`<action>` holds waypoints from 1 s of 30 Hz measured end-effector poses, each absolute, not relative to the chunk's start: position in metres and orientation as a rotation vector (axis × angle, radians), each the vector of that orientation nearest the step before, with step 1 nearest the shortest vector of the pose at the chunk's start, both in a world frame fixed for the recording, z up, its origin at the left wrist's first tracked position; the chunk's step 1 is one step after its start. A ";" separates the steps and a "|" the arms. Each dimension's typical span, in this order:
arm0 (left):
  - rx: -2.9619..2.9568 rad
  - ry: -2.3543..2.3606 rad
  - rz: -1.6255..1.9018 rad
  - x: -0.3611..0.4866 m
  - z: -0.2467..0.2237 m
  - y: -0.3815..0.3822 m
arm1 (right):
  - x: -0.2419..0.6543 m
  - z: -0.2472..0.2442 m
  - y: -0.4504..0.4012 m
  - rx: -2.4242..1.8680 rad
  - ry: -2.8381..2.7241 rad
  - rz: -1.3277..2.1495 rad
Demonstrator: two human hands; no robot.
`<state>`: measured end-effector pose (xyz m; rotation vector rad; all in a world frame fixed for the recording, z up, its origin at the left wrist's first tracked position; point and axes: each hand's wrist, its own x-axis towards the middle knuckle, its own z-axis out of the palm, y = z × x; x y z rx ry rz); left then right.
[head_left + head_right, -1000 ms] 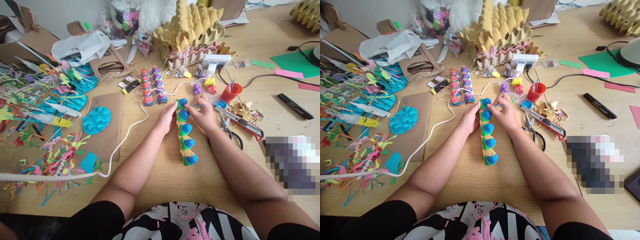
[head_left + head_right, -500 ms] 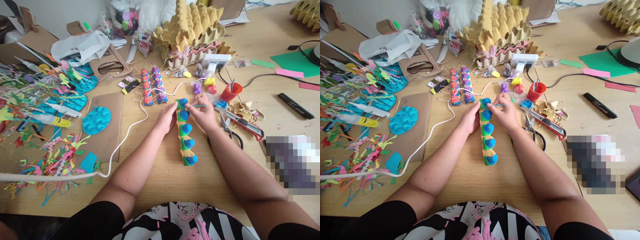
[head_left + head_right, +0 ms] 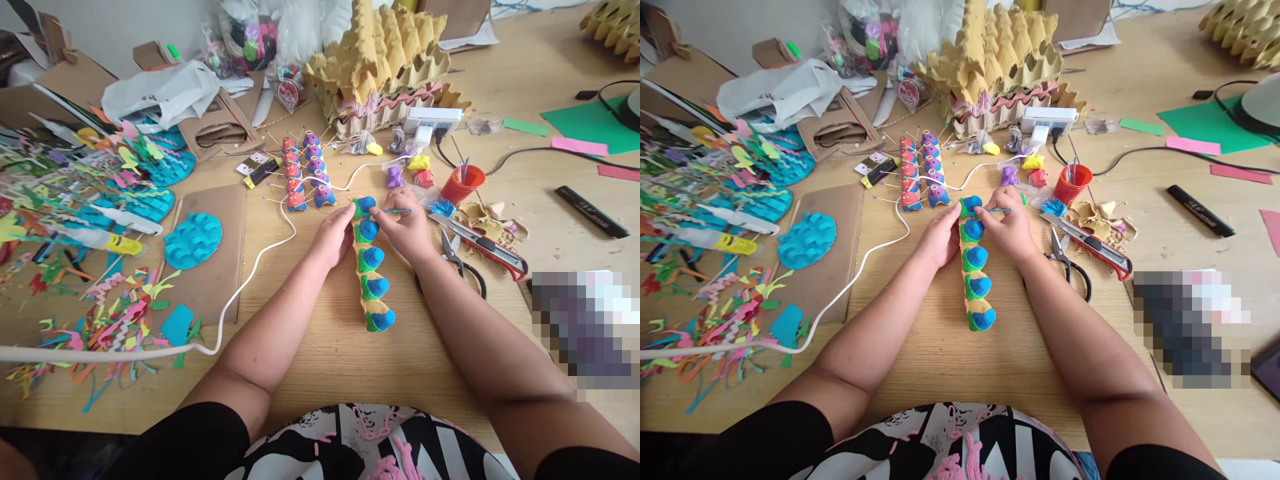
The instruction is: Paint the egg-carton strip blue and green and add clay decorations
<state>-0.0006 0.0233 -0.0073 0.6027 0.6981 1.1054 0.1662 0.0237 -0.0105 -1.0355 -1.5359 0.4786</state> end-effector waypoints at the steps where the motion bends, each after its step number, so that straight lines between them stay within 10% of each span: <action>1: 0.602 0.701 1.107 -0.001 -0.008 0.023 | 0.166 -0.011 0.024 -1.036 -1.534 0.477; 30: 0.594 0.768 1.092 -0.002 -0.010 0.025 | 0.166 -0.008 0.022 -1.051 -1.547 0.515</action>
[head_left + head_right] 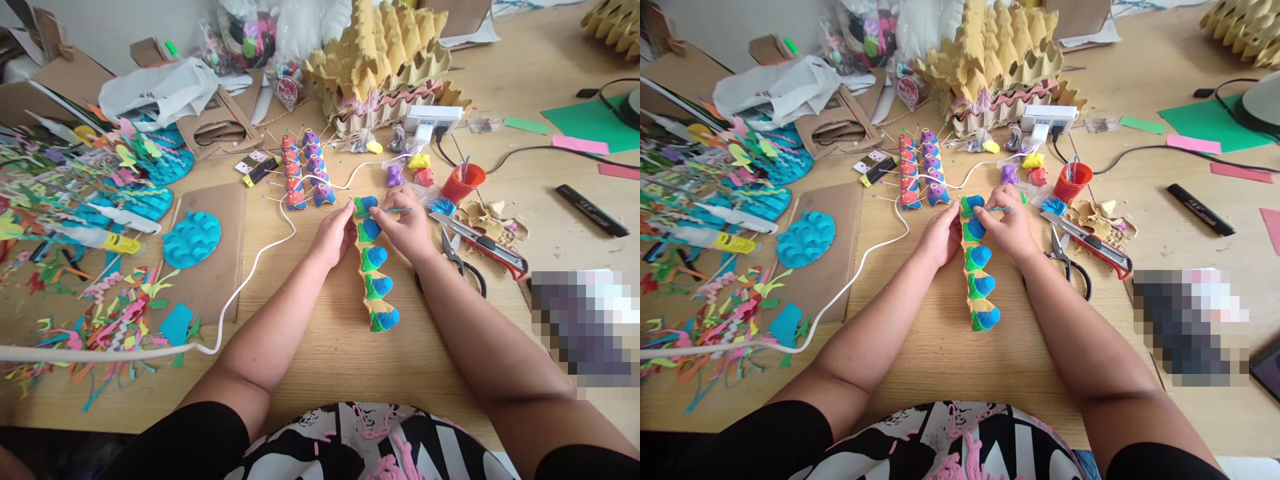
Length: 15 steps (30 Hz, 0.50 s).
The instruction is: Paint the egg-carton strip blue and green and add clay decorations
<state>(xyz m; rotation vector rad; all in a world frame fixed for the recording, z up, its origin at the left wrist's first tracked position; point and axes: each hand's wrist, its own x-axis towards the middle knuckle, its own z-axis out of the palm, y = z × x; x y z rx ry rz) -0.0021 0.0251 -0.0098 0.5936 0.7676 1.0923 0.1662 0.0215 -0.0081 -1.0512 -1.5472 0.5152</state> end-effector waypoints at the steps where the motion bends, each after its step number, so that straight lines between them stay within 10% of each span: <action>1: 0.602 0.770 1.089 -0.003 -0.010 0.025 | 0.166 -0.008 0.021 -1.057 -1.545 0.514; 15: 0.596 0.767 1.091 -0.002 -0.008 0.023 | 0.167 -0.014 0.025 -1.071 -1.444 0.609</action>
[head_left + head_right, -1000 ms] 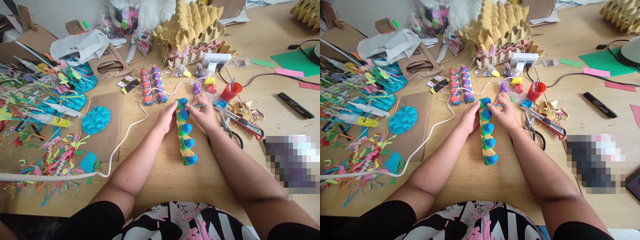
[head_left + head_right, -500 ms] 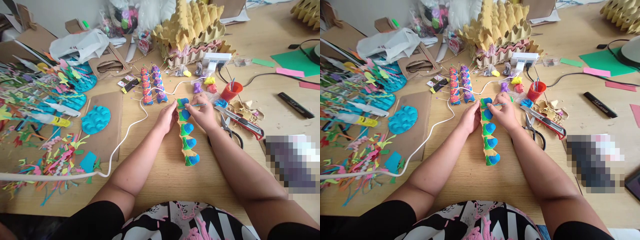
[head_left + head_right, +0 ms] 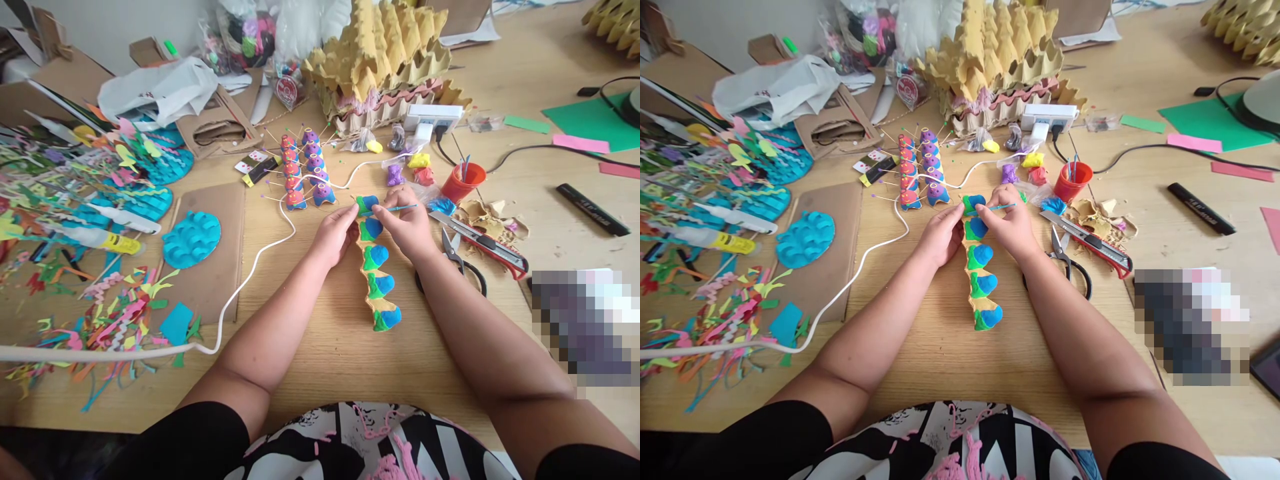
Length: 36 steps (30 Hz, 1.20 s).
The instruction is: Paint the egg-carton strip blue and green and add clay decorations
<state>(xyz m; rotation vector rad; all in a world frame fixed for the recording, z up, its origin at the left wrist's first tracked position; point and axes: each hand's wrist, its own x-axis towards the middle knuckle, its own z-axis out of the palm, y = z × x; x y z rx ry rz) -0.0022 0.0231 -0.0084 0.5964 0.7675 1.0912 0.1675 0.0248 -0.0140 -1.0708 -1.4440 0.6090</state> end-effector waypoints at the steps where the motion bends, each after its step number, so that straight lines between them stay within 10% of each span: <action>1: 0.590 0.776 1.091 -0.003 -0.008 0.023 | 0.167 -0.014 0.025 -1.073 -1.445 0.609; 36: 0.666 0.737 1.083 -0.006 -0.011 0.022 | 0.165 -0.012 0.024 -1.102 -1.401 0.608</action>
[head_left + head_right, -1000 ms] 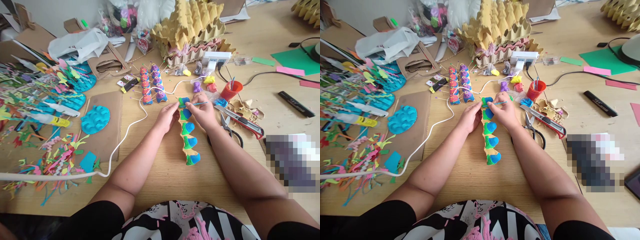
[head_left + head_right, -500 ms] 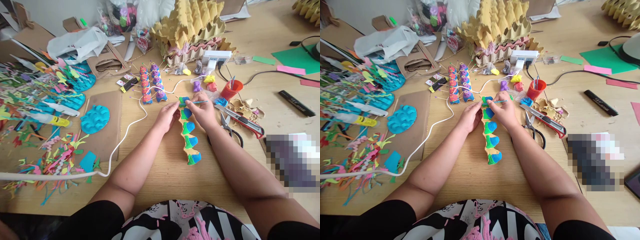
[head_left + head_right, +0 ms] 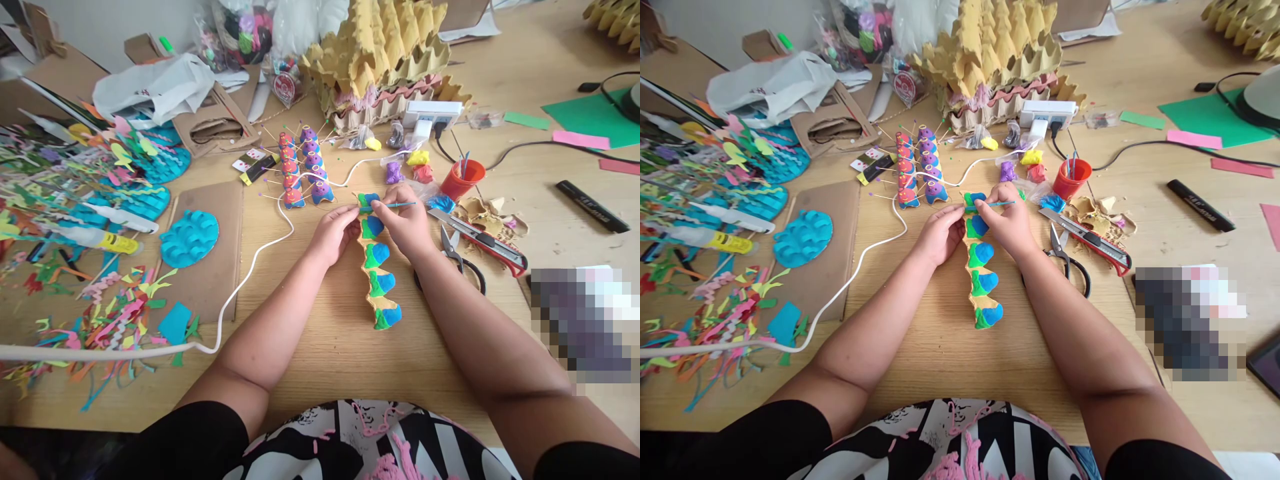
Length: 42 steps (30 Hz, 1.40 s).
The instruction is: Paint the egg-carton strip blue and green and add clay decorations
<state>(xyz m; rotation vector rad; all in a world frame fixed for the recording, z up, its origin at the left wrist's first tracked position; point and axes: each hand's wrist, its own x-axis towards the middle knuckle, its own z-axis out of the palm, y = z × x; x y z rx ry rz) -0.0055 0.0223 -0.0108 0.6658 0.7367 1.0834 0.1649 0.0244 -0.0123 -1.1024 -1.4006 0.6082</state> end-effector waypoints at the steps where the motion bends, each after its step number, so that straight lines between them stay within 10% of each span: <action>1: 0.655 0.744 1.081 -0.005 -0.011 0.022 | 0.165 -0.013 0.025 -1.103 -1.382 0.620; 42: 0.637 0.744 1.098 -0.007 -0.009 0.024 | 0.166 -0.015 0.025 -1.104 -1.520 0.490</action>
